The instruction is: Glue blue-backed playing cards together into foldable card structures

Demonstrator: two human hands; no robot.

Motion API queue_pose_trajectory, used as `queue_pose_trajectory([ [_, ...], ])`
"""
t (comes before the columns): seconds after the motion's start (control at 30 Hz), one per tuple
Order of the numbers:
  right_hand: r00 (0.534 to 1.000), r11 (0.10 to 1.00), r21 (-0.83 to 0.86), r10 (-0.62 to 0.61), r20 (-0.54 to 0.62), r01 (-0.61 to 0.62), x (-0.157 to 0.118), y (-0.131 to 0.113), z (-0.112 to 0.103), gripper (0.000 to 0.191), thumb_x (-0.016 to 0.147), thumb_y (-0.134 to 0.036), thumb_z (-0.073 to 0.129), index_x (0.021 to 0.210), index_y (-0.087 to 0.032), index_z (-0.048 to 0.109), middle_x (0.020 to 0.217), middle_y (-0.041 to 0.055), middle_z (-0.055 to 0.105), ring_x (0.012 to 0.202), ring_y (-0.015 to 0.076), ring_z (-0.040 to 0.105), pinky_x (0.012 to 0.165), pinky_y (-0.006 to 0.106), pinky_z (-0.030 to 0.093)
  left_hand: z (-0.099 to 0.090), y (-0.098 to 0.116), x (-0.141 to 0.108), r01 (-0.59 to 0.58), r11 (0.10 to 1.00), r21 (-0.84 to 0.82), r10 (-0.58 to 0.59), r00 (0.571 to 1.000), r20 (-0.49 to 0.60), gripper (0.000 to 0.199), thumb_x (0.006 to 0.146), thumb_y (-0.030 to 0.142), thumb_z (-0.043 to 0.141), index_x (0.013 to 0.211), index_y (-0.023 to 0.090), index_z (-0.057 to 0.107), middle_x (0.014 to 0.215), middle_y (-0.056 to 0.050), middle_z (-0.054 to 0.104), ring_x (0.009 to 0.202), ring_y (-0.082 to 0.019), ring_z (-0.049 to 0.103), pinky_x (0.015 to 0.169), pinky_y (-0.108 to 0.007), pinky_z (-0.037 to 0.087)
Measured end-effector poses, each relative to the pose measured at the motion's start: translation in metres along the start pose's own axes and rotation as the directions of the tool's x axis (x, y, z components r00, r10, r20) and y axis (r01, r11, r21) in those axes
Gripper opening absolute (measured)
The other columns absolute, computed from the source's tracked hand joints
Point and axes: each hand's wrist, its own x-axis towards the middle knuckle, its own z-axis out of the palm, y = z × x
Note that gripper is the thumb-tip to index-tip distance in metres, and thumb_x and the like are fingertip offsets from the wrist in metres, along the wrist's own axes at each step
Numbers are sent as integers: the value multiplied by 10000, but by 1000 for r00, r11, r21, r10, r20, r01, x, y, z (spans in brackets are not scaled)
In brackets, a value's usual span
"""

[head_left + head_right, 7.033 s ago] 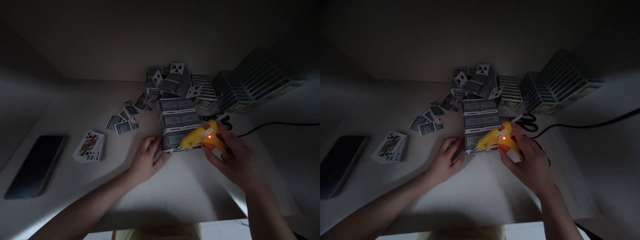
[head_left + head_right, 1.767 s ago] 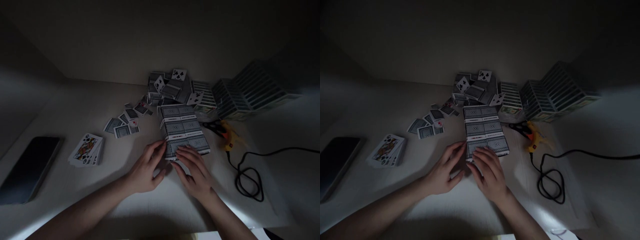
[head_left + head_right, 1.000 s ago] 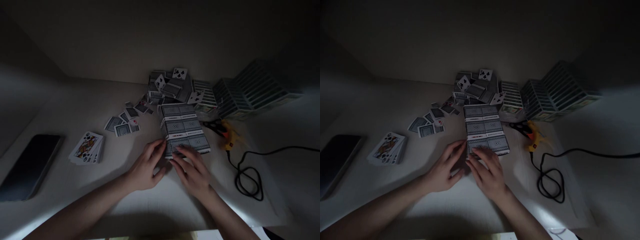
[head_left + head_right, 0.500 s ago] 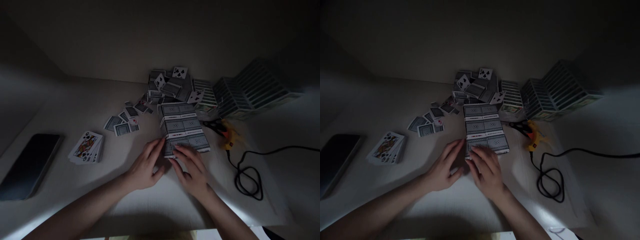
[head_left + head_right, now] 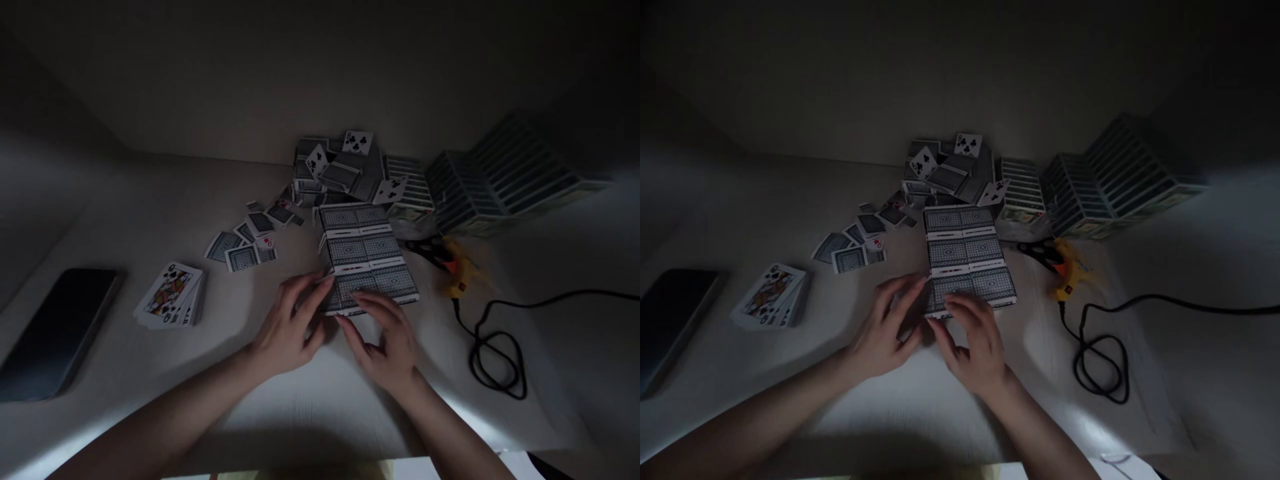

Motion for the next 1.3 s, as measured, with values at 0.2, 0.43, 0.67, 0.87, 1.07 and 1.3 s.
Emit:
queue_pose_trajectory([
  [0.2,1000,1000,-13,11,-8,-11,-1,-1,1,436,786,-177,681,1185,-234,515,994,63,651,934,201,648,778,383,579,0,0,2,16,1000,21,-16,1000,19,656,795,124,547,1397,311,365,1362,-94,357,1231,-302,397,1016,-489,386],
  [0.43,1000,1000,-11,8,-3,-8,-1,-1,0,424,783,-160,676,1176,-215,527,996,62,660,944,194,647,801,366,570,0,1,4,5,1000,-3,-5,999,43,762,786,163,537,1474,227,215,1425,-115,388,1267,-309,394,1032,-486,388],
  [0.67,1000,1000,-20,21,-5,-21,-3,0,0,416,796,-175,667,1184,-217,522,1010,67,656,952,196,643,803,372,565,1,2,1,-112,992,52,108,991,84,749,787,134,508,1473,204,217,1482,-85,382,1329,-294,353,1070,-486,348],
  [0.87,999,999,-43,29,14,-28,-5,0,0,409,808,-207,642,1190,-236,498,1029,59,645,1008,212,624,915,449,514,-1,5,0,-109,989,96,97,988,120,693,793,117,497,1446,218,292,1460,-69,426,1304,-286,385,1058,-479,353],
  [1.07,985,923,-345,159,-64,-171,3,2,-6,727,664,-525,735,1244,-188,455,1239,170,507,1194,369,463,1016,693,276,-2,0,1,-131,991,37,127,988,86,646,829,101,474,1440,228,304,1438,-71,459,1305,-251,408,1041,-445,388],
  [1.3,953,902,-359,289,87,-241,10,3,-11,836,670,-590,699,1335,-179,402,1439,227,304,1292,415,355,942,655,390,-5,-5,-3,-75,991,-115,66,995,-79,740,801,132,529,1465,210,211,1410,-124,450,1268,-255,437,1022,-459,414],
])
